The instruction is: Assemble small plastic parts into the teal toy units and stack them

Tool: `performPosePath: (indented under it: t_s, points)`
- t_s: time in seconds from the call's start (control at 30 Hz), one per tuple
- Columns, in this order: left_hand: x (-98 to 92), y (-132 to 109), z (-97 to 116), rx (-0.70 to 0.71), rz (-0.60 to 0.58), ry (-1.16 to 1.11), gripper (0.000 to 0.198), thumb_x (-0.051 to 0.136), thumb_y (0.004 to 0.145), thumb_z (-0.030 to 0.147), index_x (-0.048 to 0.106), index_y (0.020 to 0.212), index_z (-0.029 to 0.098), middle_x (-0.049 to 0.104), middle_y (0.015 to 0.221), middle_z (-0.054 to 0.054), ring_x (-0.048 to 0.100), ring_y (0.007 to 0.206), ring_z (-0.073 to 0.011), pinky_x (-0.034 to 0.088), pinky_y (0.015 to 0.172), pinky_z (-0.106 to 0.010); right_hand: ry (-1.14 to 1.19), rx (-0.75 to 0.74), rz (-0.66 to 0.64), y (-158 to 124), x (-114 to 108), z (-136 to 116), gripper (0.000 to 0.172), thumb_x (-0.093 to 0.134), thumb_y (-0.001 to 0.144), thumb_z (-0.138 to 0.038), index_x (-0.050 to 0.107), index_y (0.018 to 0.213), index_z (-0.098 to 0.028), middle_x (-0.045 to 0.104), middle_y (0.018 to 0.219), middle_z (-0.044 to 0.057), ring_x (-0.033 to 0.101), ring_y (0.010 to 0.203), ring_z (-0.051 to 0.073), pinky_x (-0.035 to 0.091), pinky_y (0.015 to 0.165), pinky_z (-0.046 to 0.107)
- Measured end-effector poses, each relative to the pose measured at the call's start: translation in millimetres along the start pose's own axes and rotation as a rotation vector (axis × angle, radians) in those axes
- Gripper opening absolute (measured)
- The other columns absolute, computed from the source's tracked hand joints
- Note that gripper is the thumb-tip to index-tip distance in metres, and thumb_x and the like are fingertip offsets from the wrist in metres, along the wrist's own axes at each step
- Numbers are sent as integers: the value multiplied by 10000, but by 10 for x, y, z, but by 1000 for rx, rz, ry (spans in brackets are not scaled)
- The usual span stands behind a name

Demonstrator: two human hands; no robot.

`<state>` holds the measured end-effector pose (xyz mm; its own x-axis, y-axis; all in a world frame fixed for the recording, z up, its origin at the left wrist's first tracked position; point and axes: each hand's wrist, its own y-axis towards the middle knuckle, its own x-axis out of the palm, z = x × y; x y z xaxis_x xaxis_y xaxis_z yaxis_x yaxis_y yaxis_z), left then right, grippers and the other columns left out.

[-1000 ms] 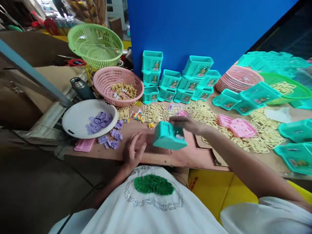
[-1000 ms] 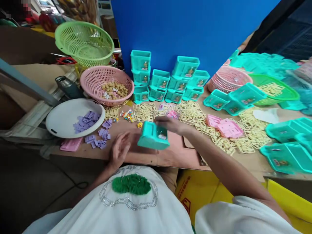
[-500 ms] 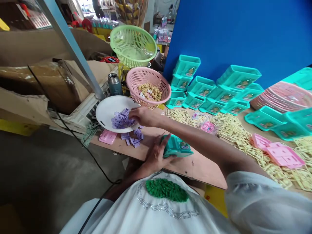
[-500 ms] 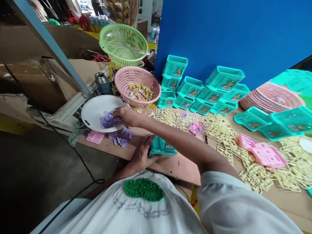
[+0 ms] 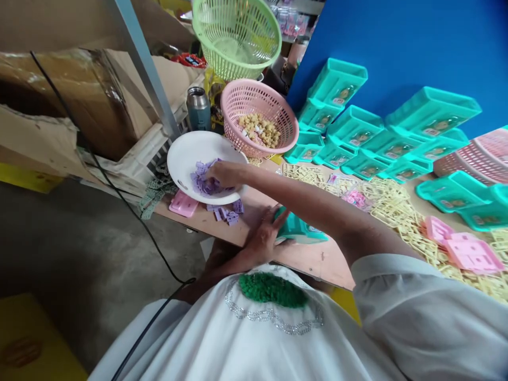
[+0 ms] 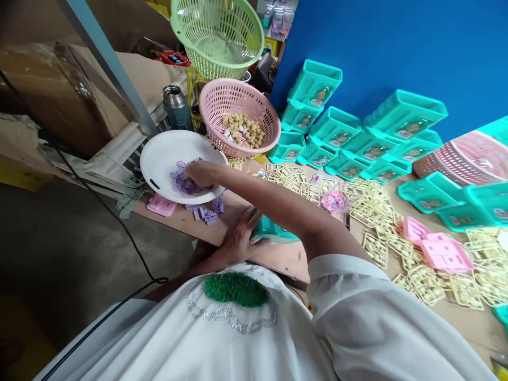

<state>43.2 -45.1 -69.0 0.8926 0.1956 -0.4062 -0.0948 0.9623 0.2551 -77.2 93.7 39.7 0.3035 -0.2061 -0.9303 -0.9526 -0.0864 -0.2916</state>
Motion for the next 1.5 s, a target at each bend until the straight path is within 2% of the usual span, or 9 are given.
performPosePath:
  t_s: [0.23, 0.43, 0.57, 0.77, 0.93, 1.03, 1.17, 1.3, 1.5]
  points:
    - [-3, -23, -49, 39, 33, 11, 865, 698, 923, 344, 193, 1625, 369, 241, 1702, -123, 269, 1577, -325, 356, 1253, -534, 396, -47, 403, -278, -80, 315, 264, 634, 872, -139, 745, 1108, -98, 742, 935, 65, 647, 813, 144, 481, 740, 239]
    - [-15, -37, 13, 128, 178, 100, 1039, 807, 823, 454, 171, 1630, 302, 358, 1644, -197, 369, 1527, -373, 401, 1213, -577, 783, -60, 521, -1241, -139, 405, 231, 599, 932, -190, 704, 1116, -100, 723, 881, 56, 657, 761, 123, 550, 709, 249]
    - [-140, -8, 153, 238, 403, 0, 651, 756, 886, 376, 494, 1471, 264, 623, 1396, -162, 636, 1279, -303, 554, 1067, -472, 871, 37, 646, -1947, -13, 186, 241, 646, 932, -244, 694, 1133, -120, 712, 834, 37, 653, 747, 123, 558, 694, 250]
    - [-343, 270, 541, -116, 382, -558, 362, 815, 819, 423, 728, 1060, 166, 767, 900, -51, 715, 731, -145, 601, 673, -250, 800, -1, 634, -2549, 279, -180, 178, 587, 964, -247, 700, 1044, -136, 725, 1035, 104, 677, 926, 170, 555, 774, 289]
    - [-300, 386, 682, -190, 377, -648, 342, 842, 769, 471, 742, 883, 165, 703, 682, 7, 634, 566, -103, 537, 558, -218, 773, 205, 809, -2666, 467, -321, 222, 605, 970, -346, 672, 978, -134, 670, 843, 47, 585, 746, 128, 468, 668, 245]
    - [-324, 370, 599, -61, 328, -429, 352, 811, 798, 495, 741, 940, 180, 737, 908, -41, 713, 810, -158, 596, 750, -279, 762, 266, 755, -2758, 496, -333, 302, 601, 976, -405, 637, 824, -147, 584, 701, -2, 506, 655, 107, 383, 597, 237]
    - [-277, 318, 311, 21, 162, -98, 744, 875, 712, 516, 594, 1321, 192, 635, 1361, -141, 607, 1296, -290, 517, 1081, -419, 630, 343, 633, -2889, 499, -265, 256, 580, 976, -343, 630, 797, -166, 569, 685, 0, 483, 658, 125, 367, 633, 266]
    - [-32, 288, 125, -16, 162, -23, 789, 877, 716, 500, 514, 1348, 197, 668, 1300, -142, 671, 1177, -282, 556, 998, -418, 394, 384, 549, -2883, 534, -177, 230, 584, 944, -262, 630, 738, -171, 613, 765, 63, 493, 788, 187, 380, 767, 329]
    - [141, 322, 127, 77, 264, 63, 757, 907, 670, 482, 524, 1264, 211, 695, 1217, -109, 695, 1102, -270, 563, 960, -395, 357, 470, 313, -2725, 527, -112, 265, 598, 915, -232, 618, 656, -178, 619, 733, 83, 481, 850, 221, 359, 732, 322]
